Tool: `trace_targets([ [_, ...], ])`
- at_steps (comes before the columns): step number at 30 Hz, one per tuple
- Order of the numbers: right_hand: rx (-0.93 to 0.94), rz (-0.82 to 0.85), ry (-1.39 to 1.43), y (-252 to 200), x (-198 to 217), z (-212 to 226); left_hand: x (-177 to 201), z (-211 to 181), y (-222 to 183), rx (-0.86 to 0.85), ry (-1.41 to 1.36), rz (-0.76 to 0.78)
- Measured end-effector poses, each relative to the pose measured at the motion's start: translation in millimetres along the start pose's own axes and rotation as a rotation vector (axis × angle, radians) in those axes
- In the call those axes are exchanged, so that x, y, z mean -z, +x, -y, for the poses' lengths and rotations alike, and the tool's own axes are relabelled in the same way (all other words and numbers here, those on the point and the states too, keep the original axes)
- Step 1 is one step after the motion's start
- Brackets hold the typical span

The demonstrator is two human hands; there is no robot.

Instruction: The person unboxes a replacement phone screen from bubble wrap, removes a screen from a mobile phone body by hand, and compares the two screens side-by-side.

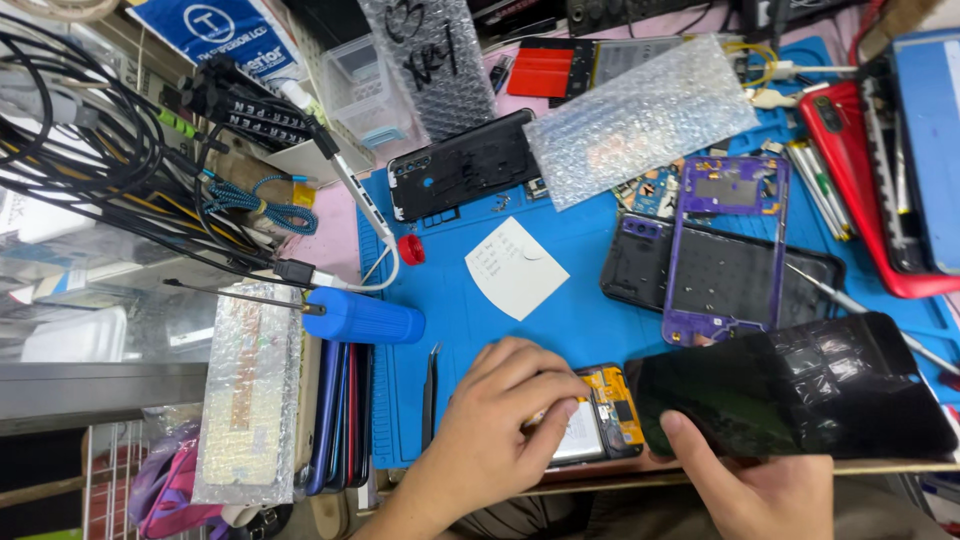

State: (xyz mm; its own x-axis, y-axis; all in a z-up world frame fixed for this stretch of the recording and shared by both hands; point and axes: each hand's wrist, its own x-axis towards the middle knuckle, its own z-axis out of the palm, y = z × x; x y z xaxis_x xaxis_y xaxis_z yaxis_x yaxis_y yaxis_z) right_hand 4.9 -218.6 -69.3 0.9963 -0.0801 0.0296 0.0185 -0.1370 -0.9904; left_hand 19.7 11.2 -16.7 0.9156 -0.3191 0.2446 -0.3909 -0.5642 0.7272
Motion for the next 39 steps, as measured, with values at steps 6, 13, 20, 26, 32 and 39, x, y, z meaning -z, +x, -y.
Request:
trace_targets([
  [6, 0.094, 0.008, -0.12, 7, 6, -13, 3, 4, -2, -0.026, -0.035, 0.005],
  [13, 0.058, -0.1, -0.349, 10, 15, -36, 0, 10, -8, -0.032, -0.077, -0.017],
  [20, -0.003, -0.206, -0.386, 17, 16, -47, -4, 22, -14, -0.062, -0.089, 0.042],
  [26, -0.069, -0.158, -0.364, 19, 23, -49, -6, 23, -12, -0.032, -0.1, 0.073],
  [32, -0.11, -0.044, -0.289, 6, 19, -35, -2, 14, -8, -0.03, -0.036, 0.043],
  [39, -0.048, -0.004, 0.029, 3, 3, -17, 0, 3, -2, -0.062, 0.056, 0.066],
])
